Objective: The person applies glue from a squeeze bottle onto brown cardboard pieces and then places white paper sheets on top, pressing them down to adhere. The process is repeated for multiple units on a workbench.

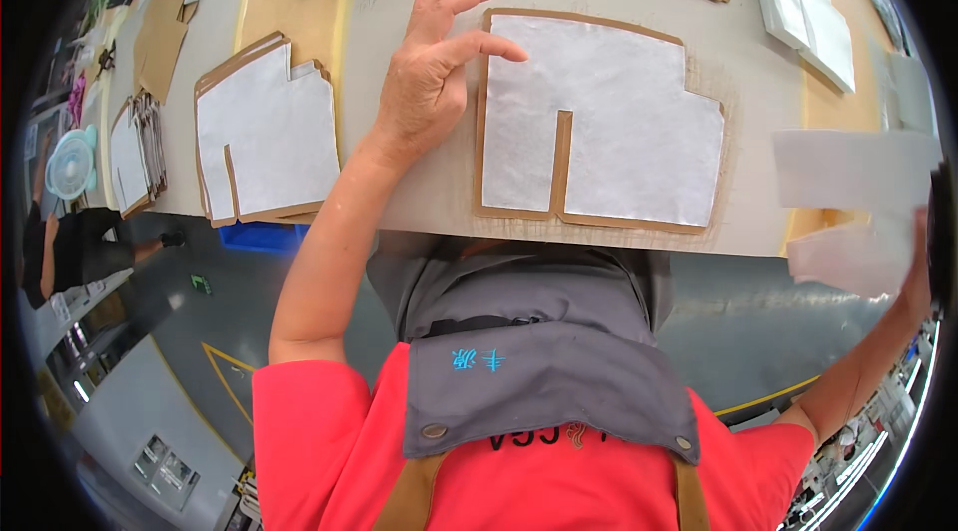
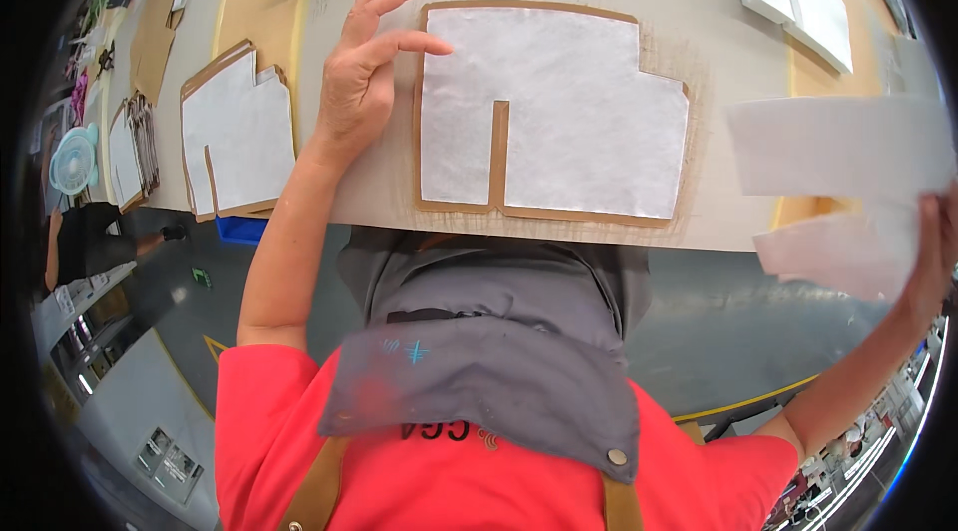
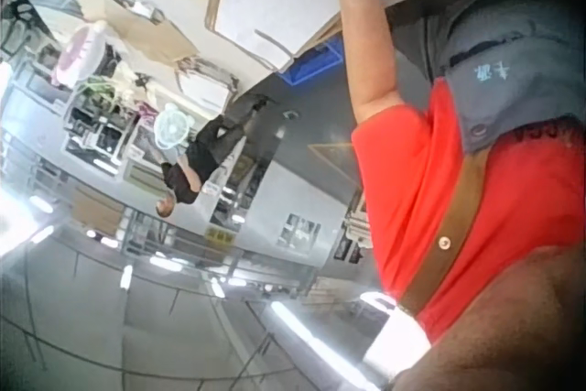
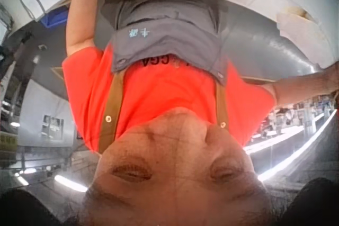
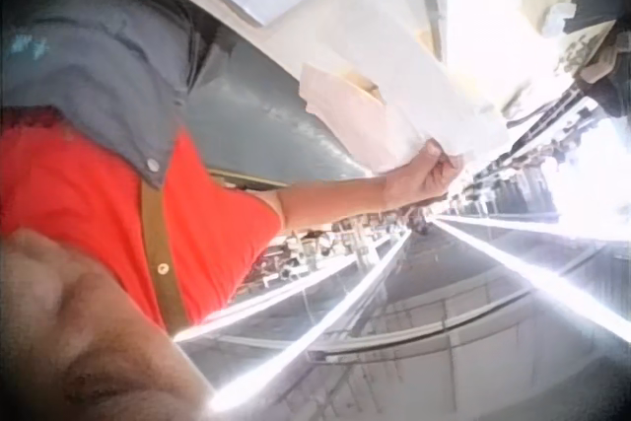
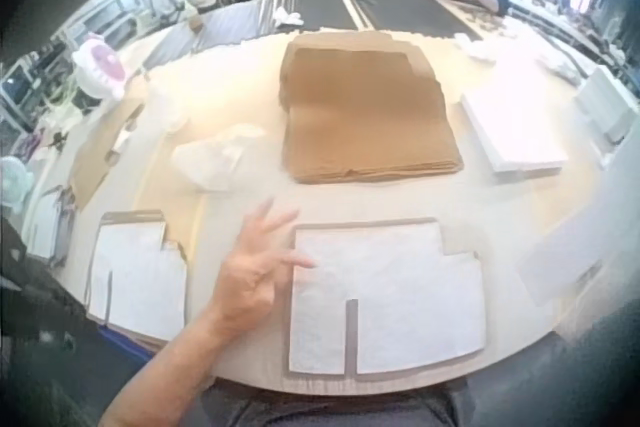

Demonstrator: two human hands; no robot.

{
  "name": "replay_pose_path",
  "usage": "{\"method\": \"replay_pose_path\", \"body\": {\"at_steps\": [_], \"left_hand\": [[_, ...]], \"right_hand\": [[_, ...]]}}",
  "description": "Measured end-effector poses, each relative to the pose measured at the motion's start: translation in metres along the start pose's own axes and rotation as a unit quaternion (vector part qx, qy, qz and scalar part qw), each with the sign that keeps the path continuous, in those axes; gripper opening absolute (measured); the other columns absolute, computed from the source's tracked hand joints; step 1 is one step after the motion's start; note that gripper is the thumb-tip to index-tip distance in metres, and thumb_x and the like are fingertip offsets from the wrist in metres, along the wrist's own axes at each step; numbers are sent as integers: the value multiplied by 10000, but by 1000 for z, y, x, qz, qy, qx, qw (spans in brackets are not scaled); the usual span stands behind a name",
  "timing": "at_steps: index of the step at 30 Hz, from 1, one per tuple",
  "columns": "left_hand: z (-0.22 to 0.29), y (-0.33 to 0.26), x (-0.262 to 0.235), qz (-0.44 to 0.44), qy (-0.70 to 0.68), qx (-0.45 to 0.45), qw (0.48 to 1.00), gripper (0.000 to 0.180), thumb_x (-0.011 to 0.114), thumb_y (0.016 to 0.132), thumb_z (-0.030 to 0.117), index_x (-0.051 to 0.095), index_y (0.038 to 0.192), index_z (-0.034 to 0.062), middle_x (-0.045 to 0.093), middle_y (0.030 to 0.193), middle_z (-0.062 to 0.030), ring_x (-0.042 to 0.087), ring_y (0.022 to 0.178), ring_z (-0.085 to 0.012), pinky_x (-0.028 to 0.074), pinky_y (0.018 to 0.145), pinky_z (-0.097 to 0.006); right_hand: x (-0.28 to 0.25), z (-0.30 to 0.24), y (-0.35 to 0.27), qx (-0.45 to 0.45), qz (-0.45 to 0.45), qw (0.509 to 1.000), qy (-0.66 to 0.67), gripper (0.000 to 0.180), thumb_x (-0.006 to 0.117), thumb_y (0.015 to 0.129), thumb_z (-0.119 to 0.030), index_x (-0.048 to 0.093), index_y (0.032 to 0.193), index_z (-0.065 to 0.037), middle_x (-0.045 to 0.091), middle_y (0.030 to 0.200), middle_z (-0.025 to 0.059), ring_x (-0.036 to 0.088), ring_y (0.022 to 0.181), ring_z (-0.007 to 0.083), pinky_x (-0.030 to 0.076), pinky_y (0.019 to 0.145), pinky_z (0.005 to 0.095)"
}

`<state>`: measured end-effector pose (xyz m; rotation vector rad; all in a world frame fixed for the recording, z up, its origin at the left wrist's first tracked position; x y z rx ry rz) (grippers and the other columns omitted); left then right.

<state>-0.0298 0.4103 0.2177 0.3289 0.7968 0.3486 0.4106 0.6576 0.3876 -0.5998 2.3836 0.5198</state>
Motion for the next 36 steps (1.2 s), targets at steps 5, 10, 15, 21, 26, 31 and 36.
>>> {"method": "replay_pose_path", "body": {"at_steps": [5, 10, 15, 21, 26, 31, 36], "left_hand": [[32, -14, 3, -50, 28, 58, 997, 437, 511, 725, -147, 741, 958, 142, 643, 1239, -44, 482, 1332, -302, 281, 1183, -509], [59, -40, 14, -105, 54, 91, 989, 360, 577, 740, -92, 740, 980, 121, 663, 1130, -34, 581, 1179, -276, 400, 1105, -498], [89, -50, 44, -140, 46, 126, 981, 302, 625, 755, 0, 720, 1020, 109, 641, 1097, -29, 590, 1112, -247, 468, 1037, -451], [125, -41, 84, -169, -6, 176, 970, 323, 637, 744, 41, 693, 1061, 77, 605, 1156, -55, 586, 1114, -255, 490, 1016, -426], [125, -46, 82, -161, -16, 162, 973, 334, 607, 750, 3, 694, 1065, 75, 603, 1169, -67, 570, 1149, -270, 486, 1023, -429], [83, -52, 33, -50, 20, 54, 997, 414, 591, 742, -84, 704, 1103, 85, 602, 1197, -88, 545, 1193, -296, 465, 1036, -432], [27, -57, -31, 126, -87, -136, 979, 633, 760, 825, 115, 501, 1398, 42, 459, 1453, -147, 503, 1270, -322, 391, 1088, -415]], "right_hand": [[90, 127, 12, 160, -182, 970, -32, 269, 560, 1007, -135, 606, 1242, -12, 624, 1104, -25, 535, 1020, 60, 417, 921, 221], [127, 41, 30, -25, -46, 960, -274, 255, 597, 983, -155, 628, 1209, -41, 667, 1180, 37, 591, 1121, 173, 433, 986, 302], [251, -53, 11, -166, -153, 957, -180, 325, 677, 903, -171, 630, 1211, -78, 642, 1217, 84, 576, 1154, 263, 449, 993, 346], [313, -60, 26, -214, -191, 942, -172, 376, 735, 832, -225, 601, 1152, -80, 610, 1162, 114, 586, 1071, 330, 480, 900, 416], [332, -36, 40, 6, -323, 935, -145, 399, 767, 780, -211, 559, 1083, -57, 585, 1062, 103, 563, 986, 290, 457, 843, 396], [333, -35, 53, -83, -308, 934, -163, 363, 793, 725, -243, 564, 907, -28, 578, 861, 132, 540, 859, 310, 438, 746, 400], [294, -86, 13, -24, -273, 961, -45, 176, 686, 760, -99, 559, 850, -17, 599, 754, 64, 581, 727, 187, 422, 633, 318]]}}
Point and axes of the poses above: each hand's wrist, its own y-axis towards the middle knuckle, its own x-axis out of the palm, z = x × y, the point moved 10 cm from there along y, towards the middle knuckle
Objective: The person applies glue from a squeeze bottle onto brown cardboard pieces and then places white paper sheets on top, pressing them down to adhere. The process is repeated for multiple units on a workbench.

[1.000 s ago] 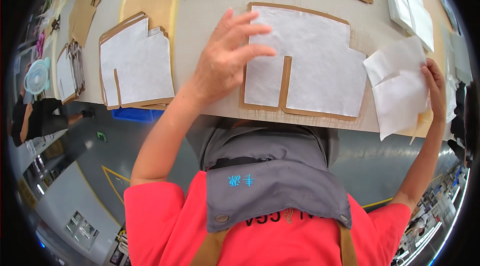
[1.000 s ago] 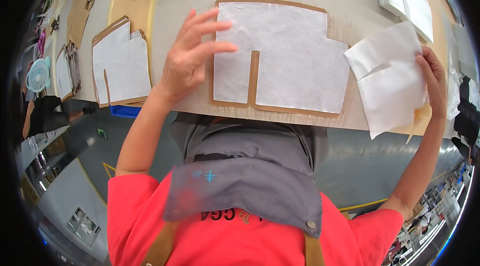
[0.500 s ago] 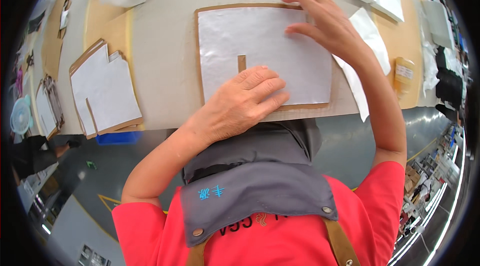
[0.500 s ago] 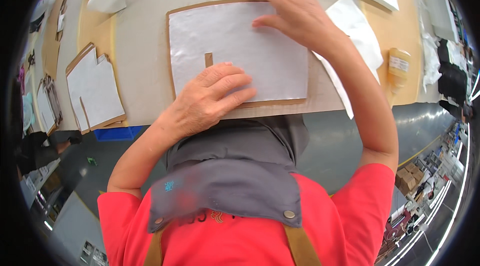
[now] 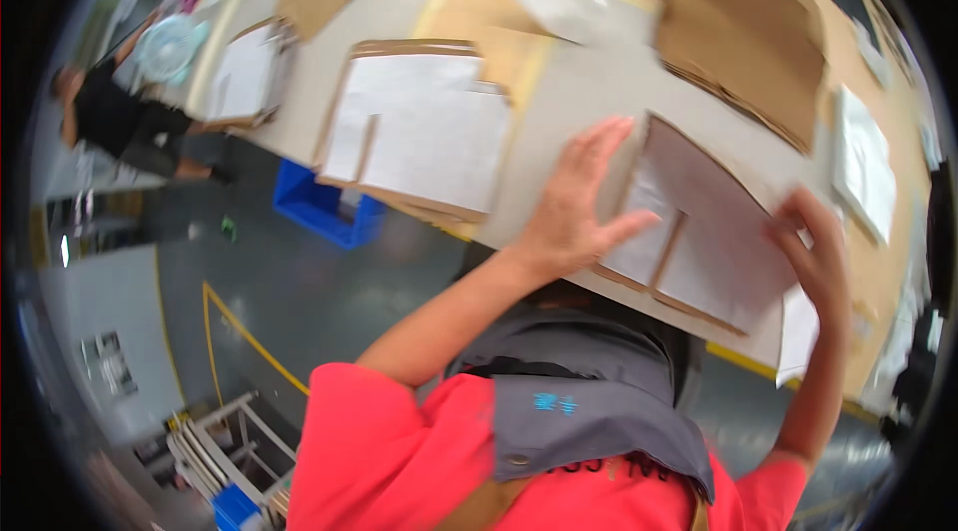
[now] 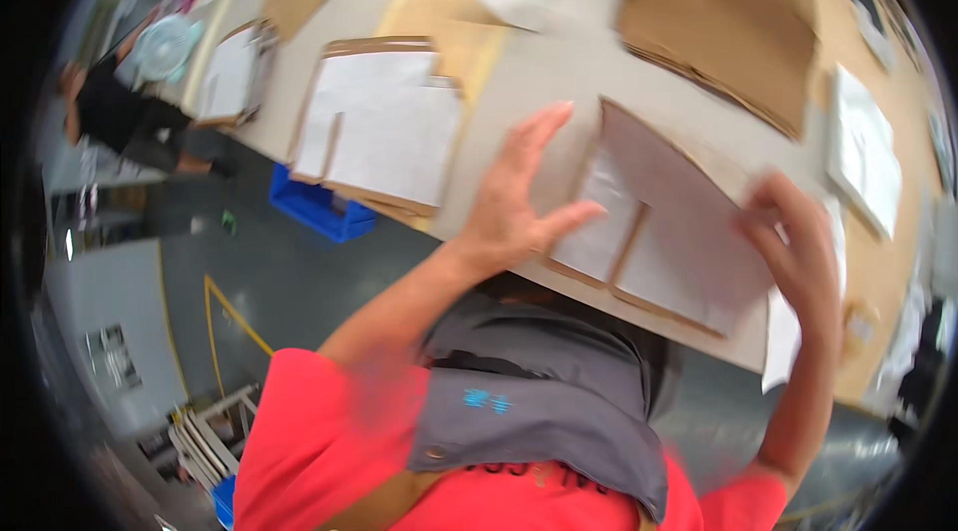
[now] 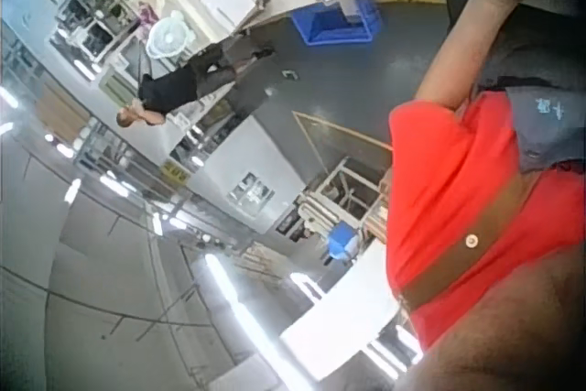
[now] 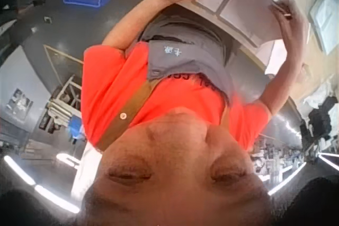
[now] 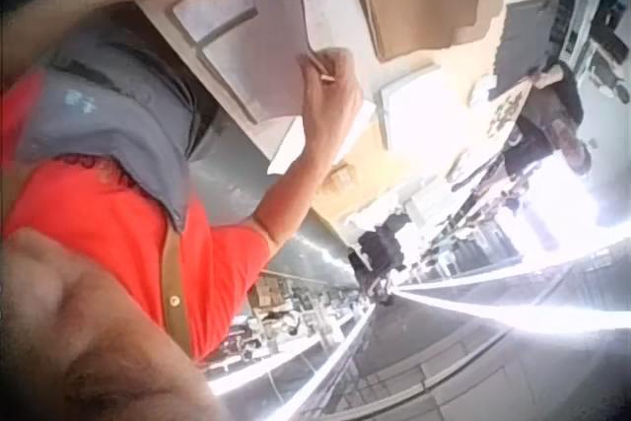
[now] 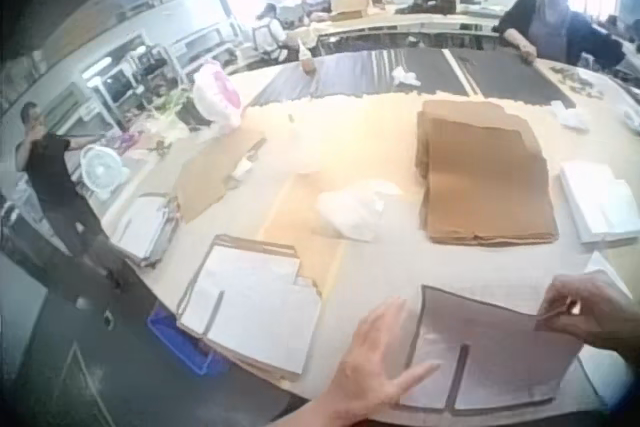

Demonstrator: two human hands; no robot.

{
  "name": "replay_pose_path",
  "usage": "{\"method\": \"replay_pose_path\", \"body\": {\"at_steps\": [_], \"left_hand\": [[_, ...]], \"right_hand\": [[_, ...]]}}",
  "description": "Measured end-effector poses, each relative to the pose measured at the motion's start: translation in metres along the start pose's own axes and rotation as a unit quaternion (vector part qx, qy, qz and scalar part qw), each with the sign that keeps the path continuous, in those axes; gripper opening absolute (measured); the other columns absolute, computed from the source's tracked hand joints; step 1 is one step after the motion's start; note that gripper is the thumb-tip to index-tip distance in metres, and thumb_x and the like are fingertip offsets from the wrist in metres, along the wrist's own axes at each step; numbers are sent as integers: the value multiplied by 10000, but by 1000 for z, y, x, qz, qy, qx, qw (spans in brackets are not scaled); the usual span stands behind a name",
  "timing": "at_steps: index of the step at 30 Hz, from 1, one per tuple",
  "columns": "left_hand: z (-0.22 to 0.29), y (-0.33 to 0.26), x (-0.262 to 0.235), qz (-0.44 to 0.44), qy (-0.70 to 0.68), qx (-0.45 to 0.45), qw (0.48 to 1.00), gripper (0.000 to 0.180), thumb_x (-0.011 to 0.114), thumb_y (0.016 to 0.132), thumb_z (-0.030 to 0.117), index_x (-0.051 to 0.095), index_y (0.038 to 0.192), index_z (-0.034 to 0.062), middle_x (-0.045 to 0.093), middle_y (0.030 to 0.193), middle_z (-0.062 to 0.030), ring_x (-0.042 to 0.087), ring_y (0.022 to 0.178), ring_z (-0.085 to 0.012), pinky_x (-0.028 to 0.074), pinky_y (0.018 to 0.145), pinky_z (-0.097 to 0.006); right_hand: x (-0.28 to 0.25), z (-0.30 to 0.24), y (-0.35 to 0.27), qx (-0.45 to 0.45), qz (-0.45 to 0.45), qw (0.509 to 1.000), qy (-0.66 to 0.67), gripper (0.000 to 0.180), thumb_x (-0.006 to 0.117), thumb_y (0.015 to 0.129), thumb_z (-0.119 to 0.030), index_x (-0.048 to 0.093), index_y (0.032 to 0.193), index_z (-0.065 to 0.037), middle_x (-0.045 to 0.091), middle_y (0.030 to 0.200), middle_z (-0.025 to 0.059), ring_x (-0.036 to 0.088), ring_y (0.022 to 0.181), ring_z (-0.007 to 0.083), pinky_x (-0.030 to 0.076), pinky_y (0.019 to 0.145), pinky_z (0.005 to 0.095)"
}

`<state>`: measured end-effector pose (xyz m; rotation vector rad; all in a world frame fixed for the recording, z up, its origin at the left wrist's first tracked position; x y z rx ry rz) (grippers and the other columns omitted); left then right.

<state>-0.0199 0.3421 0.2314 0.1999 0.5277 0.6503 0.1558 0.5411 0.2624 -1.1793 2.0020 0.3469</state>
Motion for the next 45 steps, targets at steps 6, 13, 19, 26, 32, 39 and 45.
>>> {"method": "replay_pose_path", "body": {"at_steps": [6, 13, 19, 26, 32, 39, 45], "left_hand": [[-24, -19, -2, -95, -380, -231, 891, 498, 782, 838, 59, 565, 1284, 9, 613, 1254, -56, 582, 1060, -98, 497, 916, -283], [-55, -18, -208, 5, -230, -335, 914, 528, 751, 828, -12, 548, 1316, -2, 696, 1116, -98, 667, 969, -129, 538, 878, -282], [-127, -2, -326, 68, 56, -326, 941, 547, 773, 853, 161, 555, 1331, 9, 683, 1085, -121, 653, 993, -196, 518, 883, -331], [-107, 8, -244, 51, 346, -29, 936, 381, 664, 913, 141, 607, 1285, 78, 591, 1250, -142, 564, 1169, -338, 444, 1019, -380], [-132, 2, -228, 21, 352, -35, 935, 347, 593, 960, 113, 603, 1304, 73, 545, 1320, -155, 518, 1236, -323, 423, 1038, -399], [-114, 14, -237, 38, 345, -53, 936, 347, 584, 978, 119, 593, 1323, 79, 557, 1321, -141, 537, 1221, -311, 439, 1014, -376], [-58, 53, -168, -27, 289, 5, 957, 301, 619, 942, 75, 650, 1241, 74, 577, 1312, -122, 558, 1209, -290, 440, 1011, -365]], "right_hand": [[-29, -39, -4, 81, -23, 978, 193, 192, 618, 810, 60, 549, 945, -58, 547, 811, -40, 519, 709, 18, 380, 593, 170], [91, -179, 94, -4, -87, 979, 183, 217, 699, 817, -111, 585, 984, -33, 563, 776, -14, 545, 674, 48, 406, 546, 211], [194, -225, 177, -107, -48, 978, 173, 348, 764, 835, -214, 612, 1050, 13, 647, 964, 123, 626, 857, 211, 497, 721, 335], [204, -212, 80, -381, 5, 917, -113, 450, 727, 827, -186, 596, 1222, -14, 594, 1303, 153, 529, 1249, 317, 443, 1017, 412], [249, -200, 66, -422, 42, 890, -169, 531, 643, 895, -232, 540, 1320, 70, 540, 1400, 178, 476, 1332, 303, 396, 1123, 371], [191, -192, 68, -406, 119, 902, -89, 442, 702, 853, -181, 605, 1254, -22, 603, 1305, 121, 546, 1233, 292, 449, 1037, 397], [51, -60, 126, -203, 249, 927, -196, 197, 696, 824, -97, 638, 994, -16, 650, 984, 92, 616, 953, 281, 512, 843, 386]]}}
Point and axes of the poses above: each hand's wrist, its own y-axis towards the middle knuckle, its own x-axis out of the palm, z = x × y, the point moved 10 cm from there along y, towards the middle knuckle
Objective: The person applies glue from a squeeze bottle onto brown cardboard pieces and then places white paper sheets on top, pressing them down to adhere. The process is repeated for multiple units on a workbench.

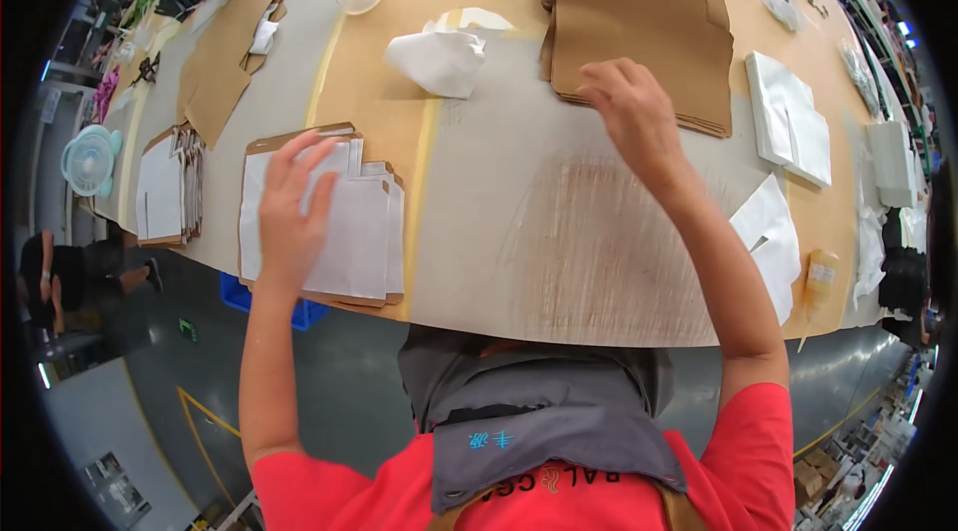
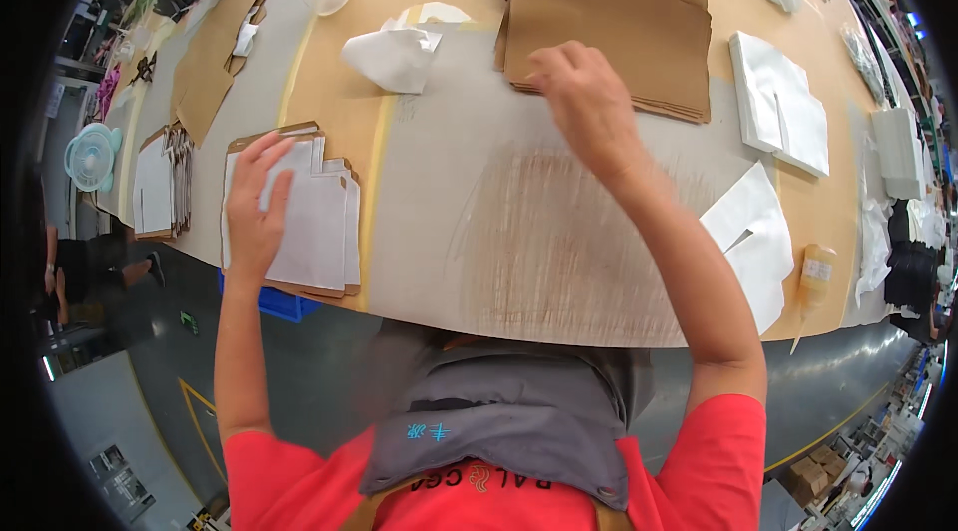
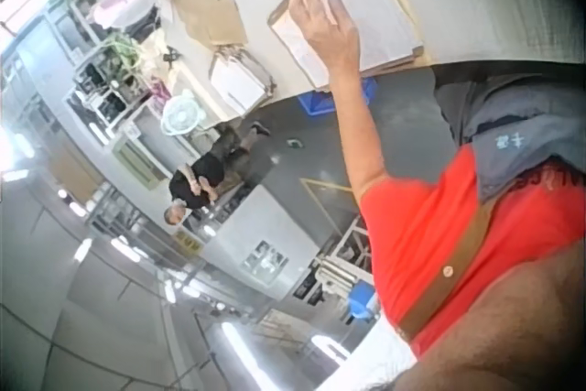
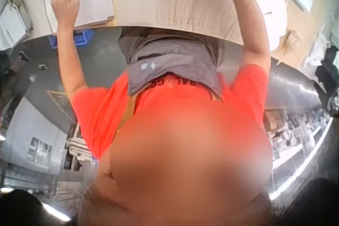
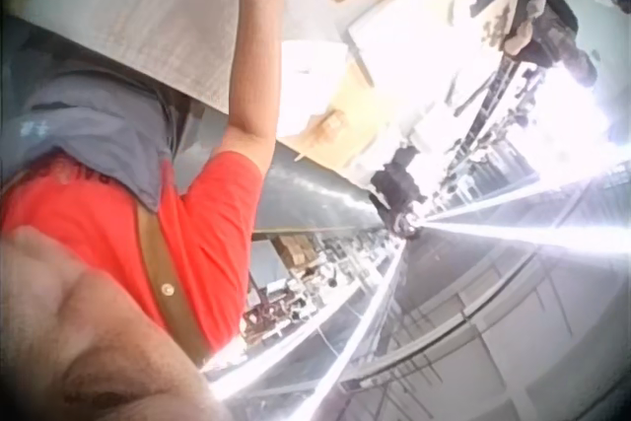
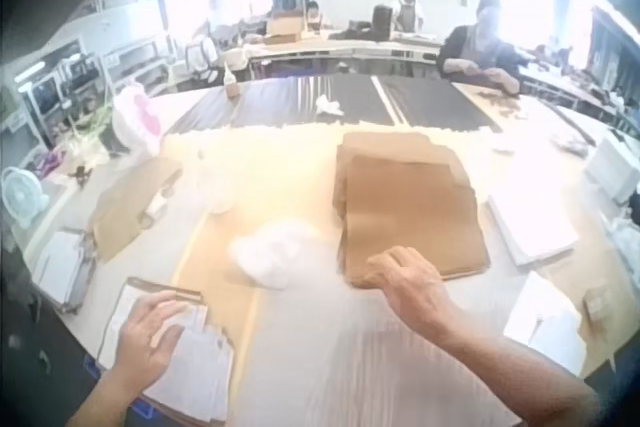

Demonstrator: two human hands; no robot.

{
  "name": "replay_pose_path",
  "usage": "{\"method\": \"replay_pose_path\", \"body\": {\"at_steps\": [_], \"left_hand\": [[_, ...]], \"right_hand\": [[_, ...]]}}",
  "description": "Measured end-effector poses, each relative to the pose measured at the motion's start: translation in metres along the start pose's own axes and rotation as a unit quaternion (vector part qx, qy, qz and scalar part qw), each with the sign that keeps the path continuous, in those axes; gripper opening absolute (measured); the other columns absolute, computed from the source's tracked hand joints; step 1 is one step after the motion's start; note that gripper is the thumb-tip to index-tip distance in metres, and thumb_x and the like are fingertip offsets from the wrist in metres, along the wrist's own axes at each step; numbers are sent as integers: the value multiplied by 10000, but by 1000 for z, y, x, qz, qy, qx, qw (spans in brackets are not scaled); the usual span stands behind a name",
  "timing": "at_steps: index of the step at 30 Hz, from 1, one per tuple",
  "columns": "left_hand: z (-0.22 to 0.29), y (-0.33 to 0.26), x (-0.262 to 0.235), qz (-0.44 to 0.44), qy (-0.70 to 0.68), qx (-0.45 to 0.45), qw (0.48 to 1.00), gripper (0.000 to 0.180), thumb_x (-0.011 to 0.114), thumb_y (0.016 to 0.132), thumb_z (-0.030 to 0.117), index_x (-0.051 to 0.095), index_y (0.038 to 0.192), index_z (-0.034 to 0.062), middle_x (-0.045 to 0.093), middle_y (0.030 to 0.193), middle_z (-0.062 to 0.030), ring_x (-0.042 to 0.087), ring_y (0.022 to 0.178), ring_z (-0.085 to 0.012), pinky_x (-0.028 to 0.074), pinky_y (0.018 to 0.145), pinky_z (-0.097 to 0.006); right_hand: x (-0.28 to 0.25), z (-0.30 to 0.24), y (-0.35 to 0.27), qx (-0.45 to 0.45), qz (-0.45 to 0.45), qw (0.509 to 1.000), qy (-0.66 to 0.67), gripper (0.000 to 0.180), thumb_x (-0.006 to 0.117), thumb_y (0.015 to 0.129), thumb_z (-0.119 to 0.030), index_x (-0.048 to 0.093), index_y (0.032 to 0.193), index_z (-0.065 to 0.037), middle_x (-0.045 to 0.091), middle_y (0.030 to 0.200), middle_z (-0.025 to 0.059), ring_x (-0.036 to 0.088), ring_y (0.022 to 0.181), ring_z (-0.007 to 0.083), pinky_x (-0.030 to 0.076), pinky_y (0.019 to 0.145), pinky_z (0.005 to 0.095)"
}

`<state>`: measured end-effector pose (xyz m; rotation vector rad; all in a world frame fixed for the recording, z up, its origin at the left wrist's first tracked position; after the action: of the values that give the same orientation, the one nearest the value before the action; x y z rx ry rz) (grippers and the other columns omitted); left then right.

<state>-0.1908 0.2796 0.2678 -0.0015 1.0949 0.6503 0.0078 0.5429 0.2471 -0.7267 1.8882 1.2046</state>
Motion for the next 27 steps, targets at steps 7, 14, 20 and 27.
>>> {"method": "replay_pose_path", "body": {"at_steps": [7, 14, 20, 27], "left_hand": [[98, 70, 81, -33, -76, 161, 984, 215, 654, 900, 32, 708, 1106, 64, 625, 1225, -104, 615, 1061, -243, 494, 875, -329], [93, 134, 146, -103, -258, -77, 958, 210, 622, 960, 165, 709, 1103, 38, 655, 1184, -85, 639, 993, -188, 517, 815, -318], [127, 173, 192, -141, -543, -277, 780, 323, 622, 973, 247, 663, 1184, 6, 703, 978, -50, 618, 829, -147, 496, 774, -299], [225, 165, 134, -26, -266, 175, 948, 300, 549, 910, 26, 663, 1186, 48, 683, 858, -166, 570, 680, -314, 514, 673, -344]], "right_hand": [[30, 24, 21, -21, -124, 984, -125, 76, 624, 814, 14, 556, 828, -17, 604, 890, 105, 625, 887, 280, 542, 754, 378], [13, 68, 22, 117, -59, 981, 141, 86, 637, 816, 2, 621, 887, -46, 639, 867, 80, 629, 815, 244, 537, 704, 349], [-36, 56, 1, -20, 129, 987, 93, 88, 696, 836, -58, 642, 904, -73, 634, 844, 46, 622, 793, 241, 522, 692, 330], [-111, 114, -41, 164, 217, 958, 85, 473, 790, 839, -219, 585, 1234, -58, 598, 1163, 69, 560, 1076, 229, 477, 872, 367]]}}
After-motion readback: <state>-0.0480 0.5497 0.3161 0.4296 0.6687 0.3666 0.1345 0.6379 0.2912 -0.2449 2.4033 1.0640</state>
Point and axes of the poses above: each hand's wrist, its own y-axis towards the middle knuckle, its own x-axis out of the palm, z = x × y, the point moved 10 cm from there along y, towards the middle knuckle
